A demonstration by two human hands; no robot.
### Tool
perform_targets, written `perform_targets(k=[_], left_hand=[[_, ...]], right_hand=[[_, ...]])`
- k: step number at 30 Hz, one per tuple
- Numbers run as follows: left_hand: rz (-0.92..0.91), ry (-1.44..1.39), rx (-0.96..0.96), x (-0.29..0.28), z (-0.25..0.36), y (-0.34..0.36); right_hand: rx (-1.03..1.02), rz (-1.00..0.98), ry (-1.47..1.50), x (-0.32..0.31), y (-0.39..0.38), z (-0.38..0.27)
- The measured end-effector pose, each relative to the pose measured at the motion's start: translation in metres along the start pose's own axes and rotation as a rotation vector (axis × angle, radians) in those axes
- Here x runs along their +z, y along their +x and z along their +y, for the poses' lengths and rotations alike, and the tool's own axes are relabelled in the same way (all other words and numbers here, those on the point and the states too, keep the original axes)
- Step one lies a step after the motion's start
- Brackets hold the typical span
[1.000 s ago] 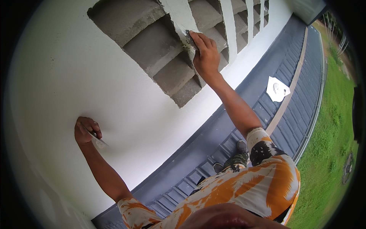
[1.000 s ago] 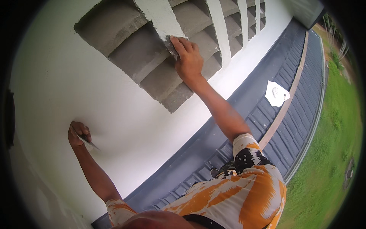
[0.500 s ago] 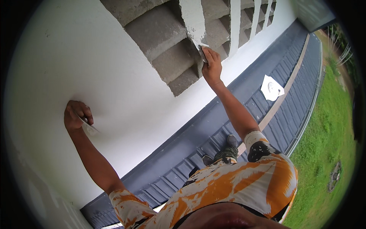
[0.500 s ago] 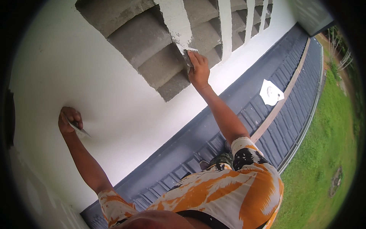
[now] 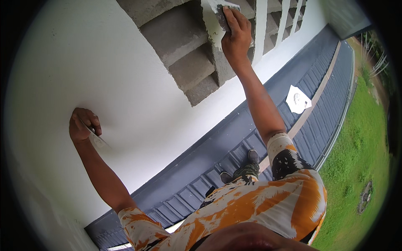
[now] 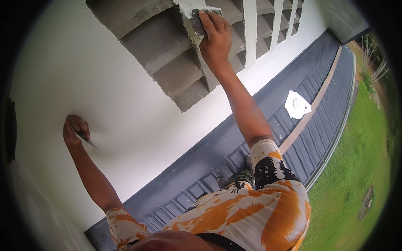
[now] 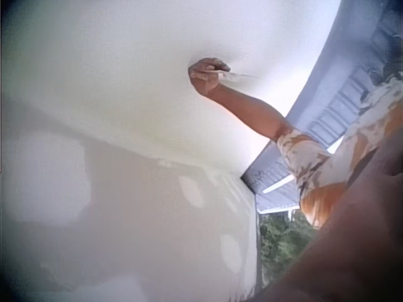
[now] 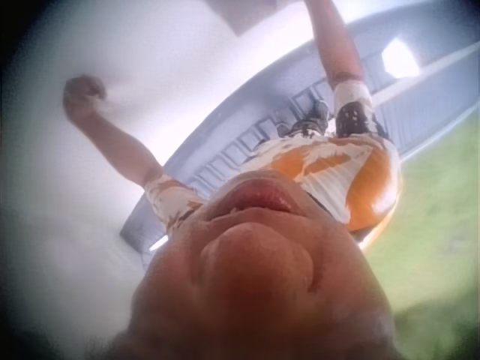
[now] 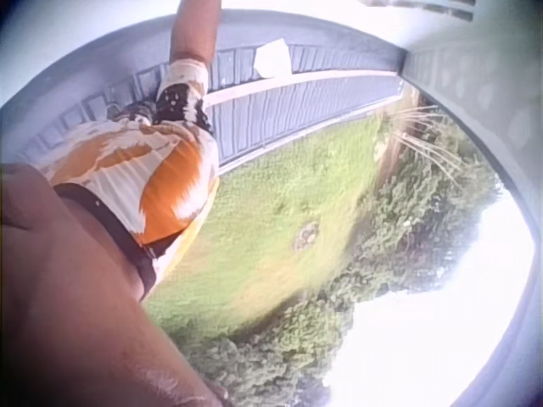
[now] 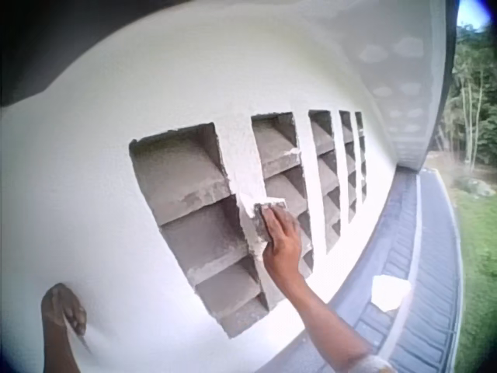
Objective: The person applies plaster to a wall with a grid pattern using a trowel and a hawk. They repeatedly scoop plaster from the hawk and smooth it into the wall's recessed sections.
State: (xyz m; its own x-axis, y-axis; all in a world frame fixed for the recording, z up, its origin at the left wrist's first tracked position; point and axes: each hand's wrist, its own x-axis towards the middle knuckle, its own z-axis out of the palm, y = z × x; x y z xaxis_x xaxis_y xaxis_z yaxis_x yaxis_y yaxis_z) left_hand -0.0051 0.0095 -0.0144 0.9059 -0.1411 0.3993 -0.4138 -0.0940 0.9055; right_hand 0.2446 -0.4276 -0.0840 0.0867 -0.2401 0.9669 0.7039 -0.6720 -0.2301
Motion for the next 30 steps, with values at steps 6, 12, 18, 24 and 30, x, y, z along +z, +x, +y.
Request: perform_targets(k=[6,12,18,24,30], left_hand=[[-0.106,0.02,0.065,0.005,-0.002,0.006],[-0.187,-0.001,0.101,0.002,-0.001,0.006],[-0.122,0.041,0.059,0.001,0.005,0.002],[-0.091,-0.033,0.083,0.001,-0.007,0.002],[-0.035,-0.089,0.072,-0.008,-0.01,-0.005]], right_hand=[[-0.285,-0.22,-0.018,0.019,-0.026,0.069],[-0.131,-0.461,0.033,-0.026,-0.147,0.06],[-0.196,-0.22,0.137,-0.008,-0.043,0.044],[-0.342,-0.374,0.038,-0.004,-0.108,0.099],[-0.223,-0.337,0.068,-0.023,-0.081,0.085]])
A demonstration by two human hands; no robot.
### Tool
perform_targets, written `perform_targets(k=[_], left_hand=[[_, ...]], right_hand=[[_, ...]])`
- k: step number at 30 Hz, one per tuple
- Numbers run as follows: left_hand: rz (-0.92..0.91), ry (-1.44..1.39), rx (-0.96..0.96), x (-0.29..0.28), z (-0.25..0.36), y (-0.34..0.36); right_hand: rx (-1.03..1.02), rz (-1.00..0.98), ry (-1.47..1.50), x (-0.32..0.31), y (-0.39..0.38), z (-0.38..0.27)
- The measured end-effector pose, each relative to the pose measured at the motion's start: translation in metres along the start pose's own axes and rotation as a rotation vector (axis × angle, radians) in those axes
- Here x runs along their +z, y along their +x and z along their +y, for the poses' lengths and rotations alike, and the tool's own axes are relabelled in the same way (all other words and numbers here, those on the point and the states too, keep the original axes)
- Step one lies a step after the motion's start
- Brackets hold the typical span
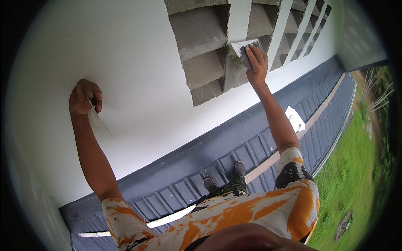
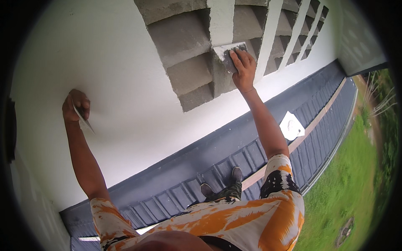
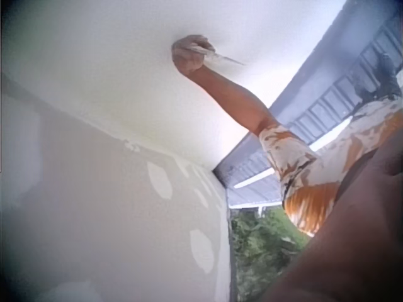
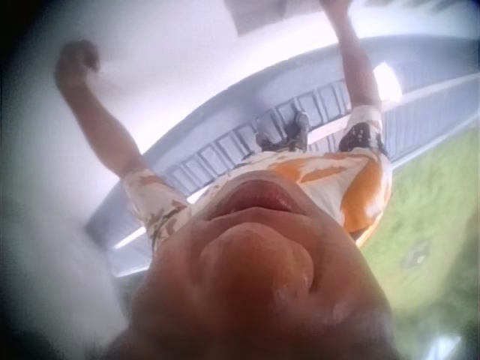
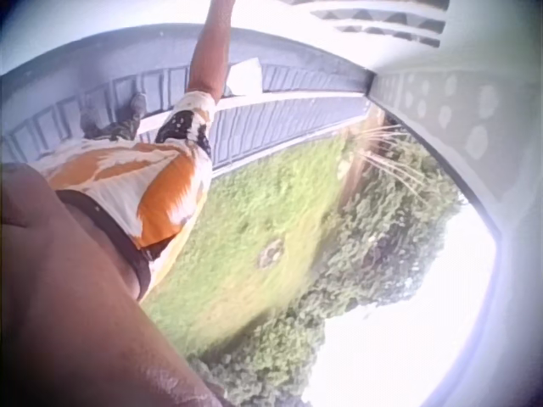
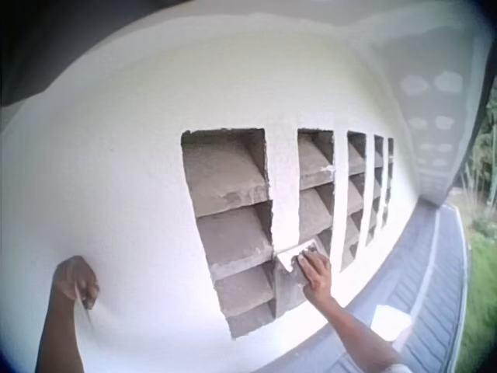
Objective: The person applies plaster to a wall with a grid pattern using a trowel and a hawk. They repeatedly scoop plaster from the hawk and smooth it into the wall's recessed sections.
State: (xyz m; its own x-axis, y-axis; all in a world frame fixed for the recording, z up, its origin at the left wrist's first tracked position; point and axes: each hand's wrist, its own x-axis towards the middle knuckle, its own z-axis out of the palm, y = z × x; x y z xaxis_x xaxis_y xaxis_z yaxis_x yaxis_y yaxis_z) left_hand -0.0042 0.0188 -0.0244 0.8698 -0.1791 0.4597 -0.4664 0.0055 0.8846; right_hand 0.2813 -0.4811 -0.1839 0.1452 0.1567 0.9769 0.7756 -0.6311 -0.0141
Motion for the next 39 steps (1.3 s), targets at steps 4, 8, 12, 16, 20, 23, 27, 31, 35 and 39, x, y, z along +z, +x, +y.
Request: perform_targets(k=[4,8,12,16,20,23,27,31,35,39], left_hand=[[-0.043,-0.425,0.056,0.013,-0.022,-0.011],[0.199,-0.919,-0.083,0.1,-0.069,-0.065],[0.568,-1.175,-0.222,0.18,-0.147,-0.153],[1.031,-0.966,-0.47,0.263,-0.166,-0.216],[1.163,-0.979,-0.508,0.292,-0.165,-0.262],[1.1,-1.089,-0.485,0.295,-0.167,-0.278],[1.057,-1.14,-0.442,0.3,-0.163,-0.272],[1.102,-1.138,-0.454,0.303,-0.161,-0.268],[1.044,-1.168,-0.447,0.307,-0.168,-0.276],[1.102,-1.121,-0.524,0.307,-0.172,-0.288]], right_hand=[[-0.096,0.149,-0.039,-0.003,0.105,-0.003],[-0.045,0.007,-0.087,0.019,0.061,-0.006],[0.03,-0.132,-0.022,0.029,-0.038,-0.016],[0.092,-0.215,-0.008,0.012,-0.076,-0.028],[0.086,-0.024,-0.036,-0.021,0.009,-0.024],[-0.058,0.15,-0.144,-0.03,0.103,-0.002],[-0.258,0.227,-0.15,-0.013,0.168,0.003],[-0.185,0.026,-0.127,0.018,0.104,0.009],[-0.077,-0.113,-0.08,0.024,-0.002,0.0],[0.034,-0.312,-0.082,-0.002,-0.052,-0.017]])
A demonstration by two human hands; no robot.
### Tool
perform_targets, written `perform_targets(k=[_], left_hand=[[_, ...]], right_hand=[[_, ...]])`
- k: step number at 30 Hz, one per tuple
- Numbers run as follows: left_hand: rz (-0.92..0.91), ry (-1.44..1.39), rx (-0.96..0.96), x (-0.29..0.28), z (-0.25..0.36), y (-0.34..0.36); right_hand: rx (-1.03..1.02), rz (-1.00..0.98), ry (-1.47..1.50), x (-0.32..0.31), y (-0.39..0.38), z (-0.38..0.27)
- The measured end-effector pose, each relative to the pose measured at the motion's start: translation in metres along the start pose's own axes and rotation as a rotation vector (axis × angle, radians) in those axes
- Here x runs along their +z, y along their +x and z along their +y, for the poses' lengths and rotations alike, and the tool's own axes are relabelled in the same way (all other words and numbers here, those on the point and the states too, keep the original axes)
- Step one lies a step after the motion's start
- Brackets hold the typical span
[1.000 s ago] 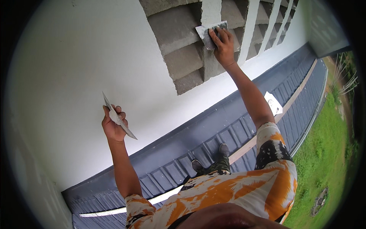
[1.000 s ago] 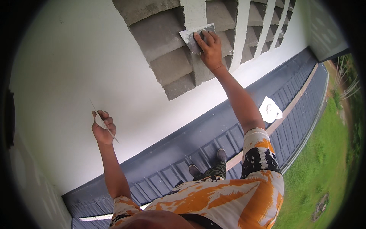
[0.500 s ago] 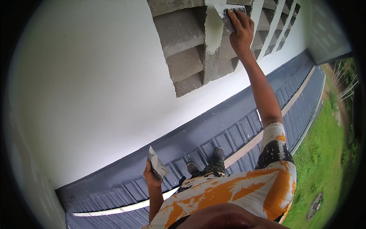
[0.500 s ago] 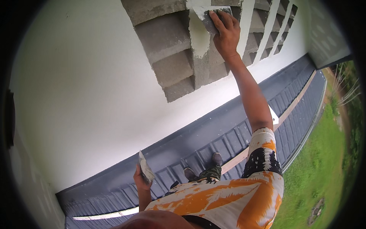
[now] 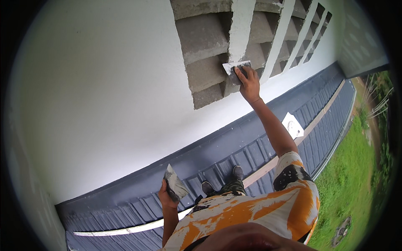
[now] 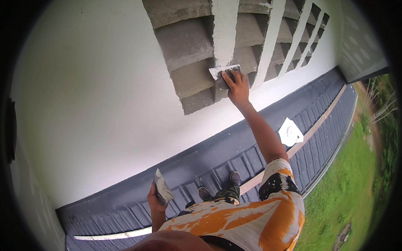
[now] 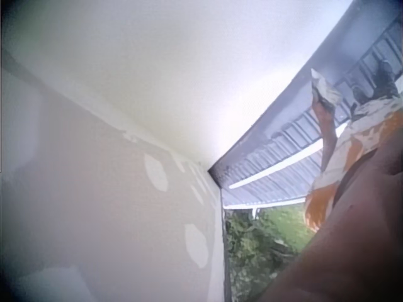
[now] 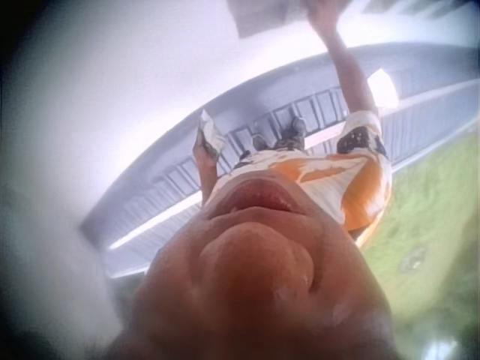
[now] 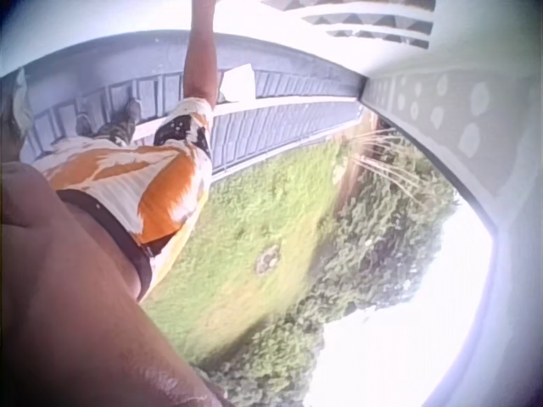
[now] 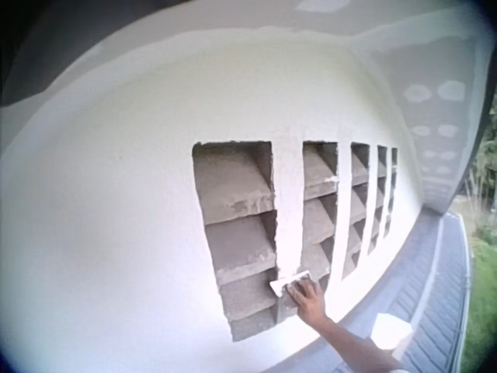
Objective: The person applies plaster to a wall with a grid pattern using a trowel and a hawk. They repeatedly scoop plaster from the hawk and smooth it into the wall's recessed sections.
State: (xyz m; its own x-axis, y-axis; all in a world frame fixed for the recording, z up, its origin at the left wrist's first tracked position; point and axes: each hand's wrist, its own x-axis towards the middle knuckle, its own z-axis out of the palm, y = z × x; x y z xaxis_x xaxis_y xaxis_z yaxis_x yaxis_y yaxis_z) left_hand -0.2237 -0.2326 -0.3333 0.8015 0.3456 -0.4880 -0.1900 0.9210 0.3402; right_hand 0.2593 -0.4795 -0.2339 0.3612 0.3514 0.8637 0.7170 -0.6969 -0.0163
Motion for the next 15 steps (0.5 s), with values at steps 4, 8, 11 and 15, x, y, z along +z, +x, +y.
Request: perform_targets(k=[4,8,11,15], left_hand=[[-0.013,-0.018,-0.005,0.004,0.002,0.0],[-0.031,0.021,0.002,-0.008,0.004,0.011],[-0.085,-0.006,-0.003,-0.007,0.002,0.017],[-0.163,-0.036,-0.053,0.003,-0.004,0.023]], right_hand=[[-0.076,0.063,-0.354,-0.084,0.06,-0.023],[-0.291,0.256,-0.664,-0.143,0.158,-0.03],[-0.389,0.167,-0.794,-0.159,0.195,-0.047],[-0.457,0.125,-0.892,-0.142,0.198,-0.038]])
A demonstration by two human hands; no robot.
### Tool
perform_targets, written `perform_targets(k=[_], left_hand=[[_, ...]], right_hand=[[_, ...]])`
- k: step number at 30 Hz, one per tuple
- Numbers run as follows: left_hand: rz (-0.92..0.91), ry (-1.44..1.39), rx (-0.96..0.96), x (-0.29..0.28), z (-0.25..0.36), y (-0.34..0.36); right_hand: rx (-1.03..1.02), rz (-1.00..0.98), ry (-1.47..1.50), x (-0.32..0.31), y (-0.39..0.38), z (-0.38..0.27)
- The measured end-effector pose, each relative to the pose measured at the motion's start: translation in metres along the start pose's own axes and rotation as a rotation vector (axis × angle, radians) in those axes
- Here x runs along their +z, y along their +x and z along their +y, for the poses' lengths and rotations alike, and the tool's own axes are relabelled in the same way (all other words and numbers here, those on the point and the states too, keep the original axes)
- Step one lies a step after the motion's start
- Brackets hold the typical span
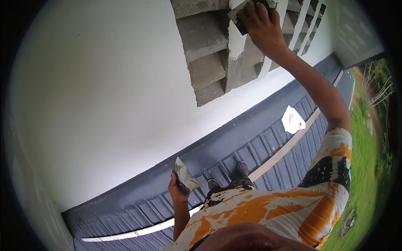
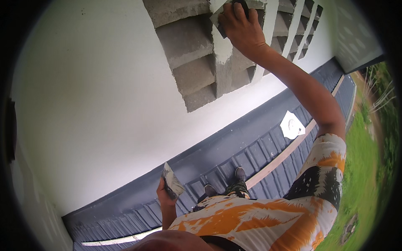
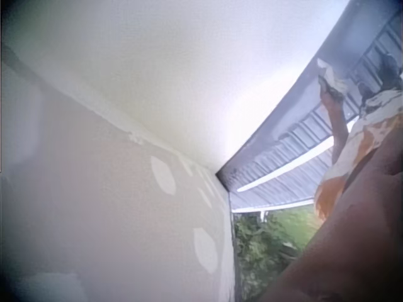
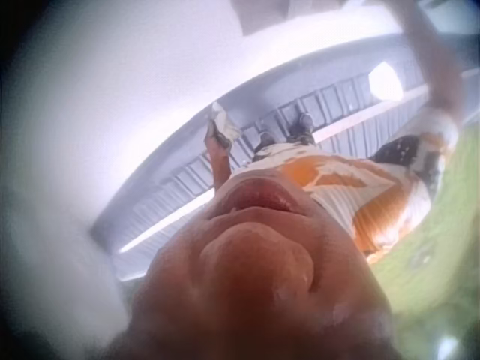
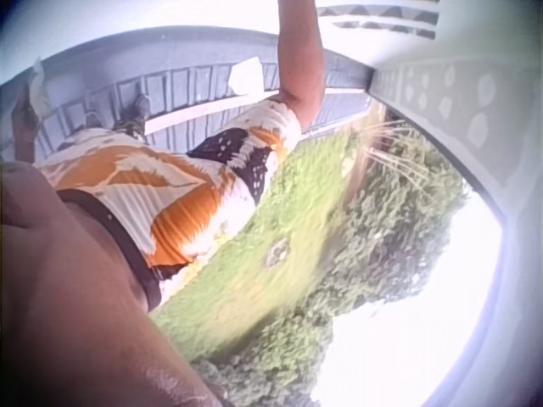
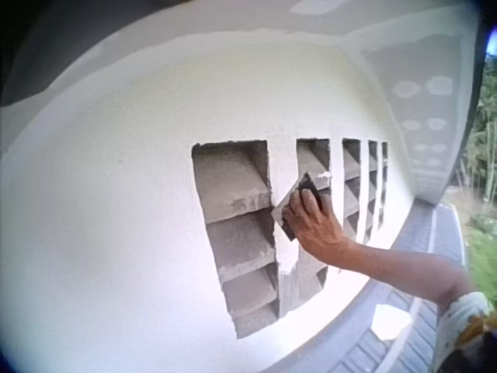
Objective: The person applies plaster to a wall with a grid pattern using a trowel and a hawk. They repeatedly scoop plaster from the hawk and smooth it into the wall's recessed sections.
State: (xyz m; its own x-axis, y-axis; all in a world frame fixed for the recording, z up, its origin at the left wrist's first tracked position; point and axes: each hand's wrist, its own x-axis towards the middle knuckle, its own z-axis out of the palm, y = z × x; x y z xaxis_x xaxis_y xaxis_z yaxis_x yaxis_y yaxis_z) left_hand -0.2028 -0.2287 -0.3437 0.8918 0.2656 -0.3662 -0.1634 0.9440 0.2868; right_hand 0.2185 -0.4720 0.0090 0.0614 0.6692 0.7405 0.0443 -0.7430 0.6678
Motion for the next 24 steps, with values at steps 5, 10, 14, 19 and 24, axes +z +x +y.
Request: perform_targets(k=[5,10,14,19,24], left_hand=[[0.008,-0.015,-0.022,-0.004,-0.001,0.002],[0.058,-0.001,0.027,0.007,0.005,-0.012],[0.094,0.052,0.085,0.034,0.002,-0.005],[0.032,0.07,-0.05,0.087,-0.006,0.041],[-0.022,0.425,0.027,0.173,-0.014,0.031]], right_hand=[[-0.076,-0.152,0.024,0.0,-0.026,-0.038],[0.046,-0.286,0.313,-0.022,-0.052,-0.034],[0.416,-0.319,0.859,-0.068,-0.082,-0.039],[0.481,-0.298,2.126,-0.178,-0.127,-0.126],[0.16,-0.251,1.887,-0.22,-0.142,-0.134]])
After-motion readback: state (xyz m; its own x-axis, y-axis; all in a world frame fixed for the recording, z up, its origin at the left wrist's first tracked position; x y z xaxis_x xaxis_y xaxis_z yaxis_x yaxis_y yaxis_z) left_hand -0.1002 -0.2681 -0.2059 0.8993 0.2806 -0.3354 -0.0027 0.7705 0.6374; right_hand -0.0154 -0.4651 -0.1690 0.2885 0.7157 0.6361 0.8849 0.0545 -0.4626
